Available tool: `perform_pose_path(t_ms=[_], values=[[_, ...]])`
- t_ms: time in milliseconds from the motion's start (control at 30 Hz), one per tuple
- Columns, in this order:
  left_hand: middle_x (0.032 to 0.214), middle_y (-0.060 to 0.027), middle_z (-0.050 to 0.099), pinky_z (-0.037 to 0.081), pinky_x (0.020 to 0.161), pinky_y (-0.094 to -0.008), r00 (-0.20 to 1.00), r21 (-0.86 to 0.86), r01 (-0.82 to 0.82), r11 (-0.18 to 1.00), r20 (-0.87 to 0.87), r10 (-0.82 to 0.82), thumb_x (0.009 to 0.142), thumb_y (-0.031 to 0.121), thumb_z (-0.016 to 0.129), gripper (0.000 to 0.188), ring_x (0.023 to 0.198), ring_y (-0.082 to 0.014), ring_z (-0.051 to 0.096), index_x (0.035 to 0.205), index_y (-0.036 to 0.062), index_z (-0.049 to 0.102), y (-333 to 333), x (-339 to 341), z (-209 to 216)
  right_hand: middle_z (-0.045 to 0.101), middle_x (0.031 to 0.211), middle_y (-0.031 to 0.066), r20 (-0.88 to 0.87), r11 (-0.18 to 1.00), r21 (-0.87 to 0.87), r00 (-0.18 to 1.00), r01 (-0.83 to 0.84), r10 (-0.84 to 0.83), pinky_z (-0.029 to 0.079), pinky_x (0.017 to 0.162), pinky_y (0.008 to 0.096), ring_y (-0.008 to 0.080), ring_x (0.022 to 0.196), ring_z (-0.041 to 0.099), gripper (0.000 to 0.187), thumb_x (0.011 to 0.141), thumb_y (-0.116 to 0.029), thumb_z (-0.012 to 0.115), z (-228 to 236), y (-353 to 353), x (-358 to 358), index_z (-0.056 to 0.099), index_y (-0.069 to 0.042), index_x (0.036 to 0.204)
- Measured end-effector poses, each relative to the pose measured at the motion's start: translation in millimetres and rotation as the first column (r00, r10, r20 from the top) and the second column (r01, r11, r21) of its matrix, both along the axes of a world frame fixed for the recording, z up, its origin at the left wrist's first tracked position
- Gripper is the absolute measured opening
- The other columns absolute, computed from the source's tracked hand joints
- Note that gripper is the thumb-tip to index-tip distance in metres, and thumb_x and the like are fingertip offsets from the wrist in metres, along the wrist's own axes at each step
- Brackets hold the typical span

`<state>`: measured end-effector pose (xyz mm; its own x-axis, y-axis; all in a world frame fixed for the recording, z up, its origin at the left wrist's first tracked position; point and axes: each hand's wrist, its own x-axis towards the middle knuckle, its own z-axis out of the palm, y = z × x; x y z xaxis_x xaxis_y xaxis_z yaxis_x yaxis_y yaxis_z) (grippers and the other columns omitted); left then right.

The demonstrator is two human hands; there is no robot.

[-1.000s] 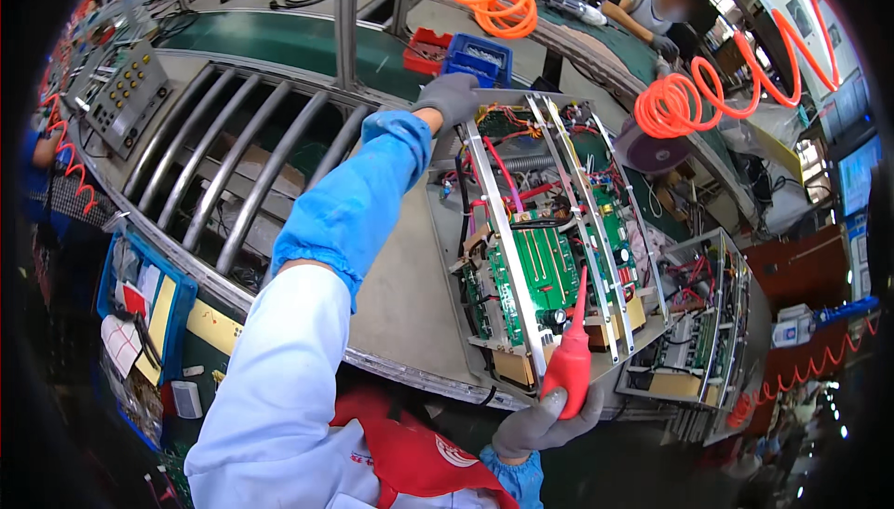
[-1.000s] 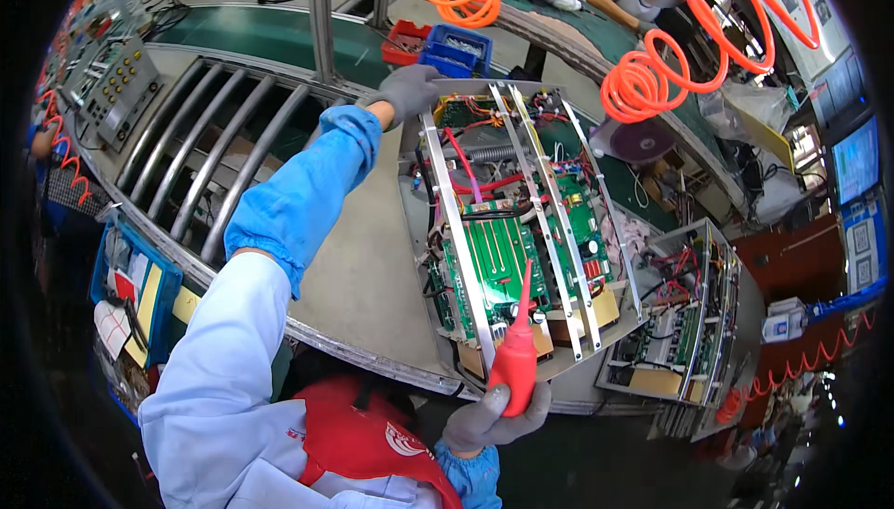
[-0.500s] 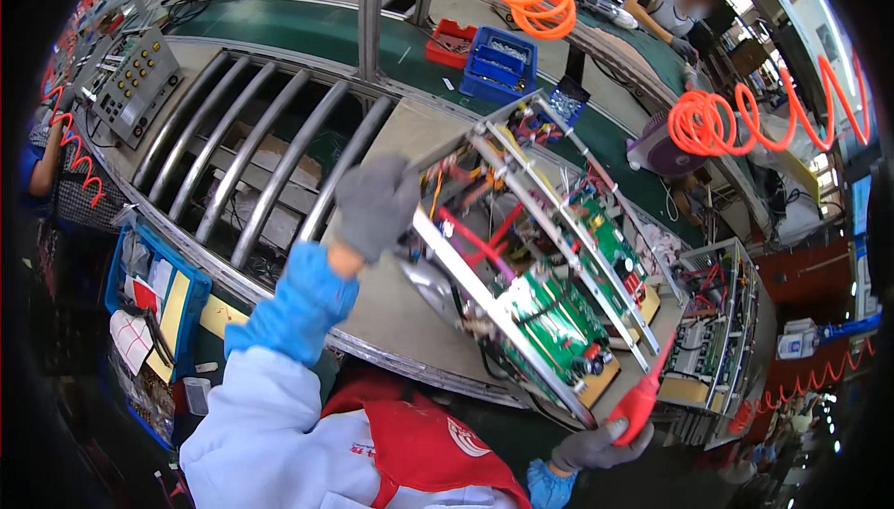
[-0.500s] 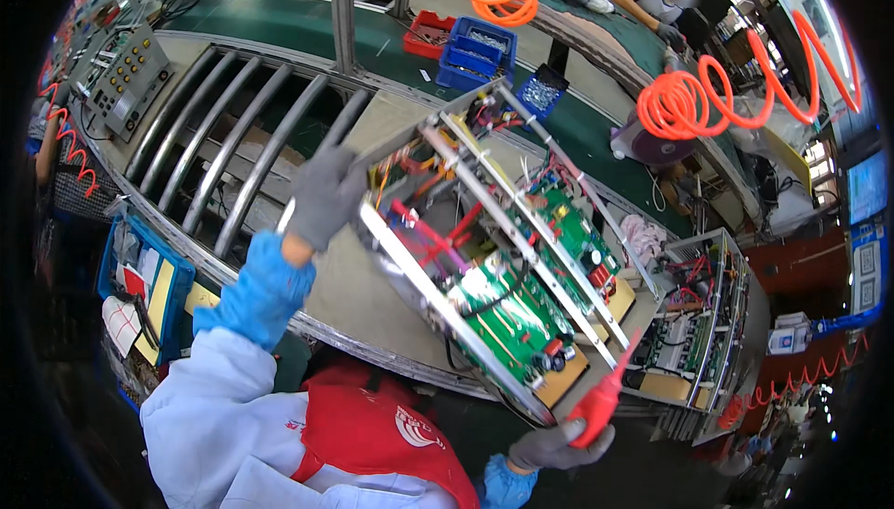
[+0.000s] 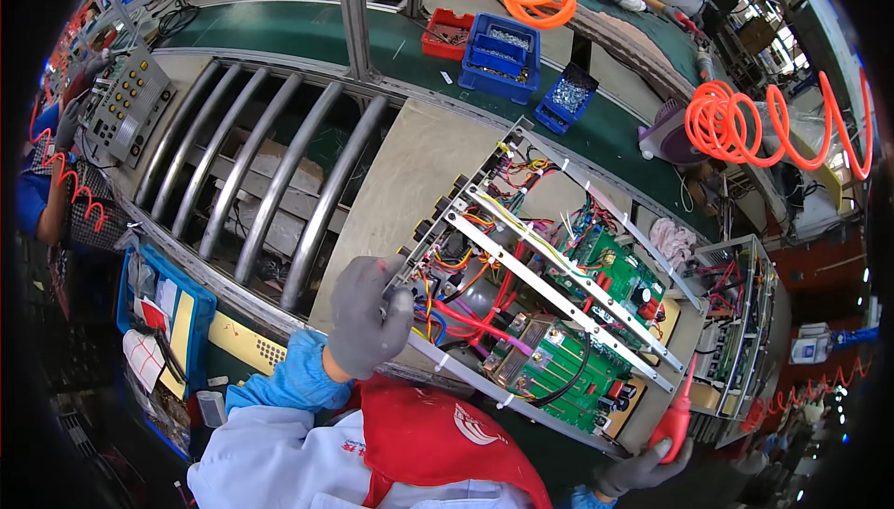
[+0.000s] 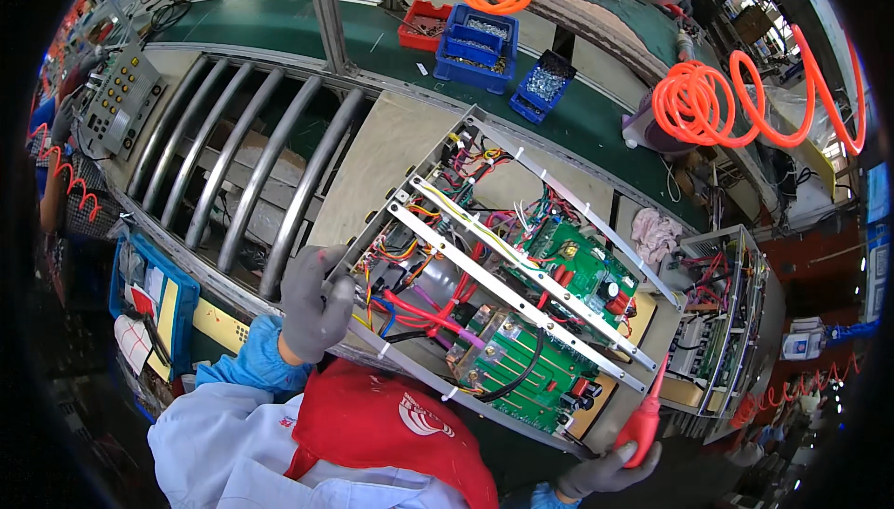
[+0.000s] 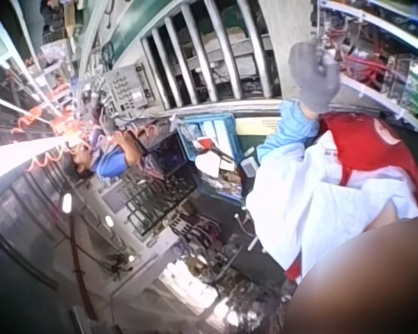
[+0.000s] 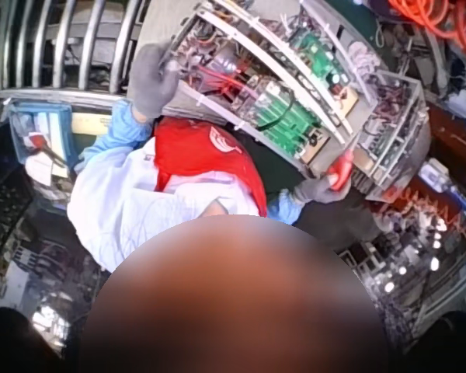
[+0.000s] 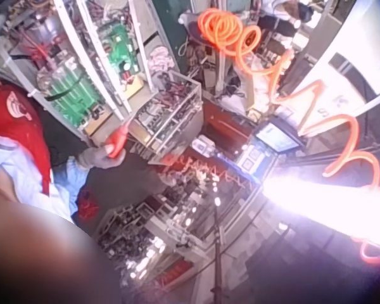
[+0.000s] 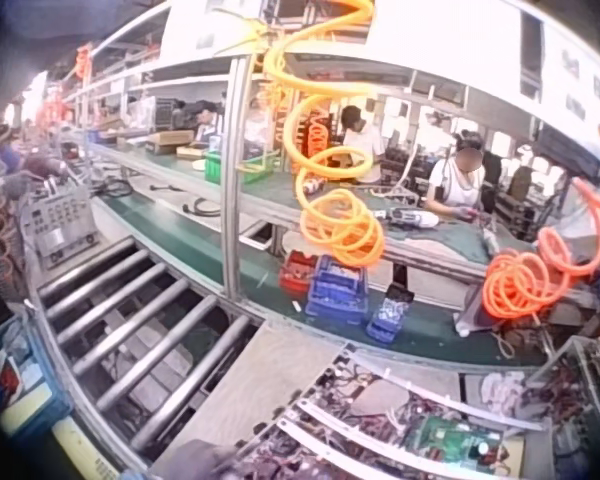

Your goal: Assembling and cleaning internal components of a solar inverter on a production line.

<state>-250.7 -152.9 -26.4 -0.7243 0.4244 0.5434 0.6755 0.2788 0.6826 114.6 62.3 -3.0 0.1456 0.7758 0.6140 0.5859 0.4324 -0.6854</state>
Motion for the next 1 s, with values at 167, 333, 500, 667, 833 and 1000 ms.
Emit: perform_pose_path(t_ms=[167, 333, 500, 667, 833, 1000], values=[[0.082, -0.0159, 0.059, 0.047, 0.062, -0.0383, 0.994, 0.013, -0.075, 0.997, 0.083, 0.073, 0.075, 0.000, 0.059, 0.029, 0.069, -0.0287, 0.060, 0.103, -0.0028, 0.064, 3, 10, 3, 0.053, 0.126, 0.0157, -0.331, 0.961, -0.173, 0.932, -0.217, 0.150, 0.049, 0.094, 0.0373, 0.0265, 0.112, 0.056, 0.050, 0.091, -0.022, 0.058, 72, 37, -45, 0.047, 0.005, 0.132], [0.083, -0.0144, 0.061, 0.048, 0.063, -0.0339, 0.974, 0.066, -0.193, 0.979, 0.135, 0.183, 0.079, 0.001, 0.059, 0.023, 0.069, -0.0260, 0.062, 0.100, -0.0027, 0.064, 12, 18, 5, 0.055, 0.117, 0.0136, 0.083, 0.711, -0.140, 0.707, -0.689, 0.702, 0.045, 0.098, 0.0366, 0.0226, 0.106, 0.056, 0.044, 0.084, -0.011, 0.063, 97, 73, -113, 0.053, 0.004, 0.124], [0.083, -0.0140, 0.062, 0.049, 0.066, -0.0329, 0.956, 0.061, -0.257, 0.964, 0.159, 0.245, 0.080, 0.002, 0.059, 0.019, 0.072, -0.0245, 0.063, 0.098, -0.0031, 0.064, 14, 22, 6, 0.062, 0.090, 0.0179, 0.390, 0.321, 0.121, 0.342, -0.939, 0.855, 0.048, 0.066, 0.0374, 0.0299, 0.074, 0.060, 0.035, 0.077, -0.004, 0.074, 90, 95, -216, 0.059, 0.002, 0.109], [0.083, -0.0144, 0.061, 0.050, 0.068, -0.0331, 0.939, 0.046, -0.308, 0.950, 0.176, 0.296, 0.082, 0.003, 0.059, 0.018, 0.075, -0.0234, 0.064, 0.097, -0.0045, 0.064, 13, 26, 3, 0.063, 0.082, 0.0164, 0.529, 0.224, 0.199, 0.297, -0.954, 0.795, 0.050, 0.058, 0.0408, 0.0343, 0.067, 0.062, 0.032, 0.075, -0.007, 0.074, 79, 87, -282, 0.060, -0.002, 0.104], [0.084, -0.0146, 0.060, 0.048, 0.067, -0.0327, 0.916, 0.145, -0.297, 0.944, 0.324, 0.239, 0.079, 0.000, 0.056, 0.021, 0.074, -0.0233, 0.062, 0.098, -0.0053, 0.063, 13, 26, -5, 0.062, 0.082, 0.0146, 0.565, 0.256, 0.150, 0.295, -0.955, 0.771, 0.050, 0.057, 0.0400, 0.0315, 0.066, 0.062, 0.031, 0.075, -0.009, 0.072, 65, 86, -305, 0.062, -0.003, 0.103], [0.082, -0.0136, 0.058, 0.047, 0.066, -0.0320, 0.915, 0.172, -0.288, 0.942, 0.340, 0.218, 0.077, -0.003, 0.055, 0.021, 0.071, -0.0225, 0.059, 0.096, -0.0036, 0.063, 12, 25, -8, 0.062, 0.083, 0.0138, 0.572, 0.260, 0.140, 0.292, -0.955, 0.766, 0.050, 0.057, 0.0394, 0.0311, 0.066, 0.063, 0.031, 0.075, -0.009, 0.073, 57, 88, -313, 0.063, -0.004, 0.104]])
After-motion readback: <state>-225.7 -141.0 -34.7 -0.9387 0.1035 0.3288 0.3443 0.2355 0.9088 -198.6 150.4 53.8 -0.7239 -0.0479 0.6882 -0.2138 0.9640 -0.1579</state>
